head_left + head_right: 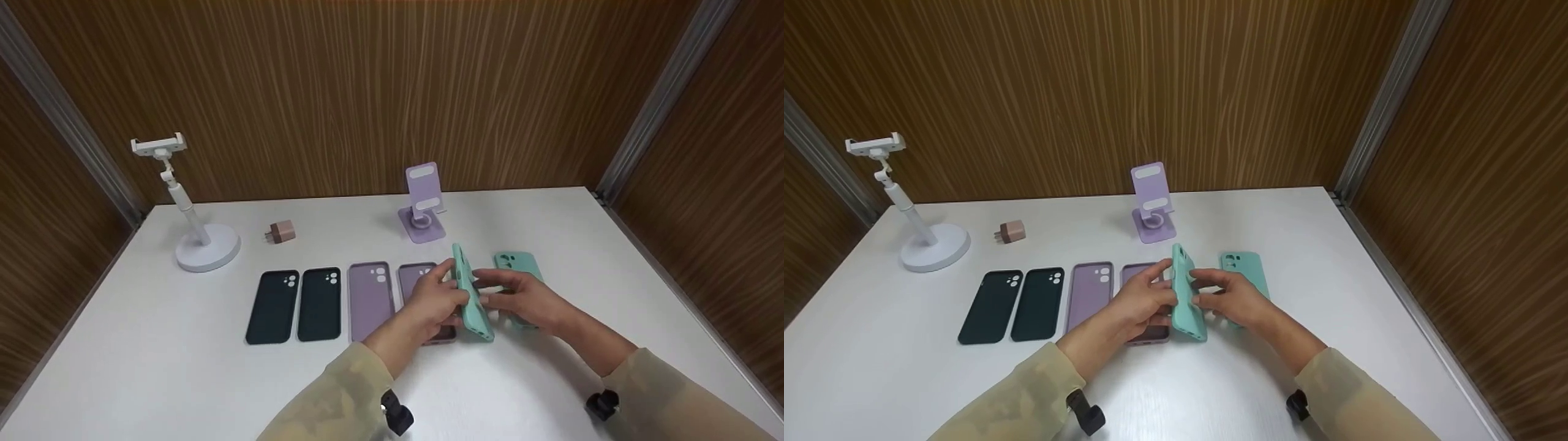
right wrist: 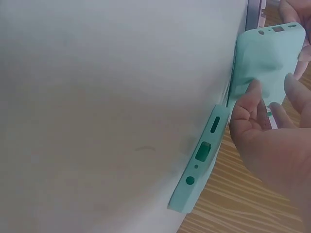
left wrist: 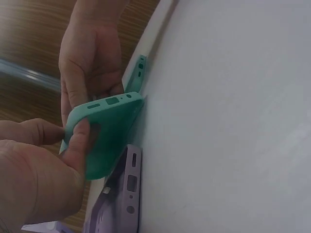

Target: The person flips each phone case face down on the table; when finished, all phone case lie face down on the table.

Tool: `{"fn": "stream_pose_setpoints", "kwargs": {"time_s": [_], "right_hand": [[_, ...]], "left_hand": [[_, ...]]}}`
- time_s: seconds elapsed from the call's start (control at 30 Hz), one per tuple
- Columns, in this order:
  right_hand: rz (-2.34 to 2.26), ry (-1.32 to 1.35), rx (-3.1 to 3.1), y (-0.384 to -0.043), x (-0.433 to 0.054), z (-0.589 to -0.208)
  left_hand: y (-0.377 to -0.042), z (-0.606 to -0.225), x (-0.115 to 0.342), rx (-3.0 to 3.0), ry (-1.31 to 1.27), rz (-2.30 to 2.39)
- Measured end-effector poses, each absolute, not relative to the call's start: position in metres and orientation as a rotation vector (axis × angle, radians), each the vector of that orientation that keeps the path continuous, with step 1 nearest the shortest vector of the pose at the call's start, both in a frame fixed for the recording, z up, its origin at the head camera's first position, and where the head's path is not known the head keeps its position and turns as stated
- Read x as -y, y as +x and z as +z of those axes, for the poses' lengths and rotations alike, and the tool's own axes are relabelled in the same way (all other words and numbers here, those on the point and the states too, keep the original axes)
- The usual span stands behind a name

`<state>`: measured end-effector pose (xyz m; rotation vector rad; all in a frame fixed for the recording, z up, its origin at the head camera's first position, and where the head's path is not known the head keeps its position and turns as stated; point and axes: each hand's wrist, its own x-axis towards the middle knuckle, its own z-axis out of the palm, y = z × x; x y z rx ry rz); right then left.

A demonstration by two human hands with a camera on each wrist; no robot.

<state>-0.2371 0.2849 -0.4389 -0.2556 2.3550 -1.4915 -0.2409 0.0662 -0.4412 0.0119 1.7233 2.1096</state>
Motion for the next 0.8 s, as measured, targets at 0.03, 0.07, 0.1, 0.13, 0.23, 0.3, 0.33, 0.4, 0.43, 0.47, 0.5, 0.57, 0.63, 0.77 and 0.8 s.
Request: {"fn": "stream_pose_setpoints", "kwargs": {"time_s": [0.03,0.07,0.1,0.13,0.23,0.3,0.33,0.4,0.43,0.47,0.5,0.57,0.63,0.77,0.8], "right_hand": [[-1.49,-0.257,-2.361,-0.237,-0.285,-0.439],[-1.49,-0.254,-2.371,-0.236,-0.285,-0.439],[-1.491,-0.246,-2.383,-0.236,-0.285,-0.438],[-1.488,-0.233,-2.402,-0.236,-0.285,-0.438],[-1.453,-0.172,-2.466,-0.236,-0.286,-0.436],[-1.436,-0.116,-2.485,-0.236,-0.287,-0.435],[-1.435,-0.097,-2.485,-0.237,-0.289,-0.435],[-1.459,-0.067,-2.464,-0.238,-0.292,-0.434],[-1.482,-0.058,-2.45,-0.238,-0.293,-0.434],[-1.497,-0.053,-2.445,-0.239,-0.295,-0.433],[-1.509,-0.05,-2.445,-0.239,-0.296,-0.433],[-1.514,-0.037,-2.463,-0.24,-0.299,-0.432],[-1.502,-0.029,-2.489,-0.241,-0.301,-0.432],[-1.476,-0.026,-2.532,-0.243,-0.302,-0.431],[-1.472,-0.031,-2.541,-0.243,-0.302,-0.431]], "left_hand": [[-0.241,-0.441,-0.066,-1.74,0.013,2.104],[-0.241,-0.441,-0.065,-1.747,0.014,2.104],[-0.241,-0.441,-0.065,-1.75,0.018,2.108],[-0.241,-0.442,-0.064,-1.748,0.023,2.115],[-0.241,-0.442,-0.061,-1.736,0.055,2.145],[-0.242,-0.442,-0.06,-1.716,0.073,2.168],[-0.242,-0.442,-0.06,-1.711,0.078,2.173],[-0.241,-0.443,-0.06,-1.719,0.081,2.173],[-0.242,-0.444,-0.061,-1.73,0.078,2.169],[-0.242,-0.445,-0.061,-1.744,0.074,2.163],[-0.242,-0.445,-0.061,-1.761,0.067,2.155],[-0.242,-0.447,-0.061,-1.795,0.065,2.135],[-0.244,-0.448,-0.06,-1.816,0.074,2.122],[-0.248,-0.452,-0.06,-1.886,0.104,2.077],[-0.249,-0.453,-0.06,-1.907,0.109,2.063]]}}
